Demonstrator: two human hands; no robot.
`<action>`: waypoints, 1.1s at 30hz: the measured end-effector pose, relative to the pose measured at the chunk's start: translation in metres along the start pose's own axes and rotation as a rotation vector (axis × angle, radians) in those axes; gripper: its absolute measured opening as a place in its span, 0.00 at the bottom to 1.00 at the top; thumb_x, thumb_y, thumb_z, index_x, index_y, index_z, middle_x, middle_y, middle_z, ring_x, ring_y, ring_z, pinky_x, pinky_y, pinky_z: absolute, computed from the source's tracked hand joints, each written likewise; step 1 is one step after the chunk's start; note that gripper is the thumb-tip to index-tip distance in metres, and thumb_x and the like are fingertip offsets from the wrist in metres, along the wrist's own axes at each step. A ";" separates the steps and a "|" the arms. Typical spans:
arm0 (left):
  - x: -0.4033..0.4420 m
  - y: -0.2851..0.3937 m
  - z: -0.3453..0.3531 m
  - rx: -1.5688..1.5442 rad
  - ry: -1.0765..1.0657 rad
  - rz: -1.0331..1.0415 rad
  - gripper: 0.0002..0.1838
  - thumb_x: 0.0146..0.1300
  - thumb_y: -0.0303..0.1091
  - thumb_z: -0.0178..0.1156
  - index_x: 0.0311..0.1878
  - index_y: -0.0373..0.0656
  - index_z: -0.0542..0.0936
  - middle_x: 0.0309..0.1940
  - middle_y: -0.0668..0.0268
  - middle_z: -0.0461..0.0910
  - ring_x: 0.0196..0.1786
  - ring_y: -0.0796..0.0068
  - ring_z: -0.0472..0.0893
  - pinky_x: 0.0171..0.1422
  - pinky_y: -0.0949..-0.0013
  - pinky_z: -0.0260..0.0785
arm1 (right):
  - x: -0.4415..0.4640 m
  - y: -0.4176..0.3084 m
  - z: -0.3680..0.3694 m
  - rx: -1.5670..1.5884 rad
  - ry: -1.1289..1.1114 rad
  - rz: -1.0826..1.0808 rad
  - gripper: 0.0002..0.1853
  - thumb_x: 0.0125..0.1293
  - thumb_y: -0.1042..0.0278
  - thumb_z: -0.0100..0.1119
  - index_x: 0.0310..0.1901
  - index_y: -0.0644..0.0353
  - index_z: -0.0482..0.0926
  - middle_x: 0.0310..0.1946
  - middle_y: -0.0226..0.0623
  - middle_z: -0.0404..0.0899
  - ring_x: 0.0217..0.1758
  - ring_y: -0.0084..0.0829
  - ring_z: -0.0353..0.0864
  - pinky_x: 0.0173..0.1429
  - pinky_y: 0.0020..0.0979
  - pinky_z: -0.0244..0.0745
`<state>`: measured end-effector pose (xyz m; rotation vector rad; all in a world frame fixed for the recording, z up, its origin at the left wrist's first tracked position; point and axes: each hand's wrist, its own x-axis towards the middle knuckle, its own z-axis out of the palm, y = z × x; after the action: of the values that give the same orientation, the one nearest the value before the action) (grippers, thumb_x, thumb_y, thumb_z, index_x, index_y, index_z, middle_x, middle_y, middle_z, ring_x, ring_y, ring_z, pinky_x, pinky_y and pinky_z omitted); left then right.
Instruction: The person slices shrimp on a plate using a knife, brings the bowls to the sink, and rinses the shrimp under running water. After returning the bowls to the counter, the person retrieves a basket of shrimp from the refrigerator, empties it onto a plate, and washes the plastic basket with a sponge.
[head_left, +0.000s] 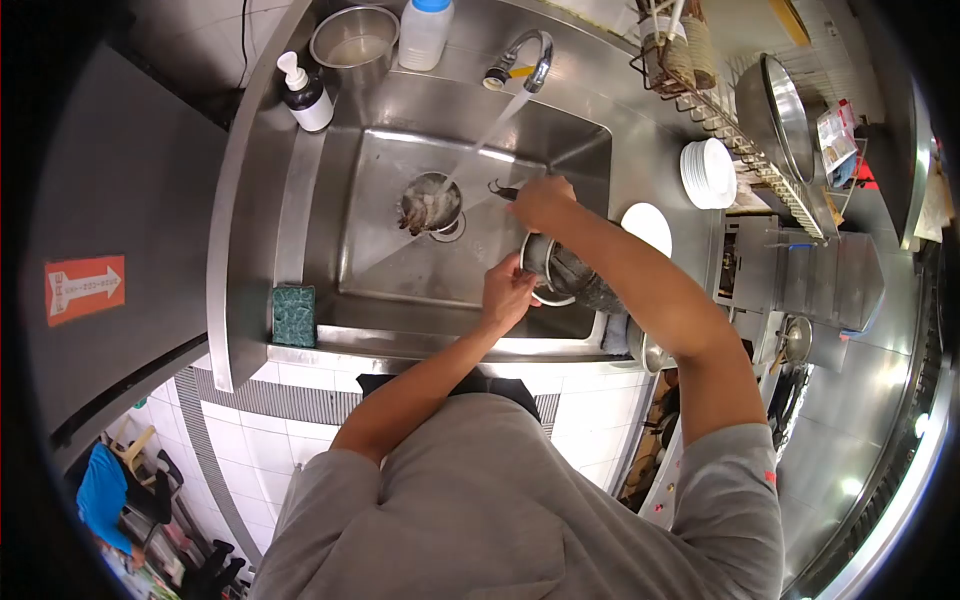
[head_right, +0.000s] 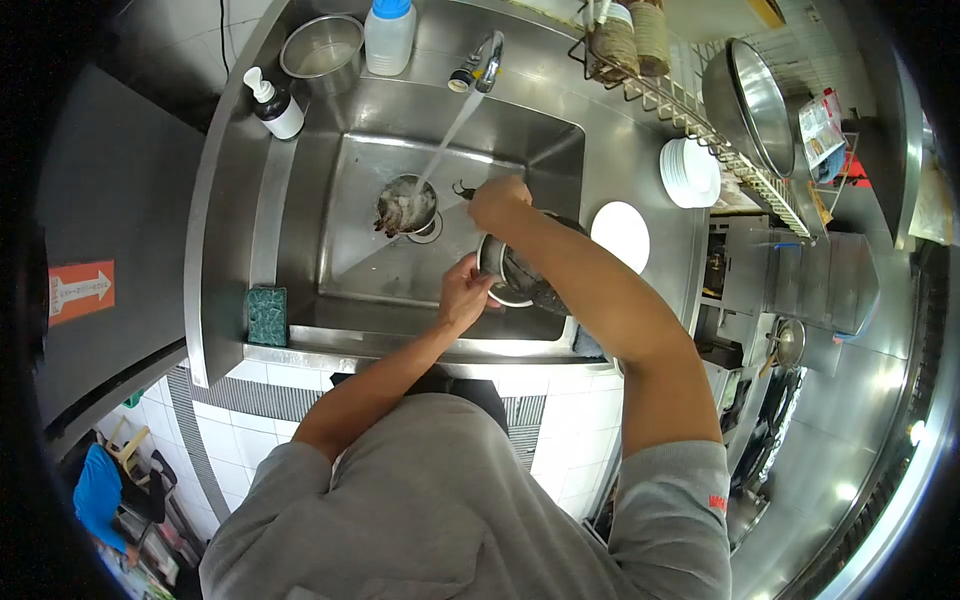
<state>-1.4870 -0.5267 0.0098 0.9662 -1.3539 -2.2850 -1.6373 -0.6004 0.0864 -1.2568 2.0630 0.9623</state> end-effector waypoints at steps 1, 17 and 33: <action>0.002 0.000 -0.001 0.005 -0.009 -0.003 0.06 0.62 0.22 0.57 0.42 0.33 0.78 0.22 0.67 0.73 0.21 0.80 0.77 0.21 0.73 0.79 | -0.002 0.004 -0.001 0.009 -0.003 0.006 0.24 0.72 0.44 0.51 0.48 0.59 0.83 0.44 0.38 0.84 0.48 0.42 0.86 0.47 0.41 0.82; -0.018 -0.009 -0.112 -0.181 0.084 -0.105 0.12 0.63 0.23 0.55 0.49 0.33 0.78 0.35 0.61 0.83 0.33 0.71 0.84 0.27 0.70 0.83 | -0.156 0.113 -0.013 1.233 0.434 -0.375 0.23 0.78 0.48 0.41 0.45 0.65 0.70 0.24 0.31 0.69 0.28 0.24 0.70 0.35 0.27 0.70; -0.263 0.171 -0.228 -0.267 0.980 0.251 0.22 0.47 0.21 0.49 0.48 0.28 0.75 0.33 0.52 0.82 0.18 0.69 0.79 0.11 0.75 0.70 | 0.162 -0.219 0.026 2.397 -0.982 -0.745 0.13 0.66 0.50 0.64 0.32 0.49 0.80 0.24 0.25 0.79 0.25 0.27 0.79 0.33 0.33 0.79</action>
<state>-1.1522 -0.6104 0.1858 1.4275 -0.6665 -1.3935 -1.5068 -0.7329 -0.1140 0.1046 0.5470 -1.0412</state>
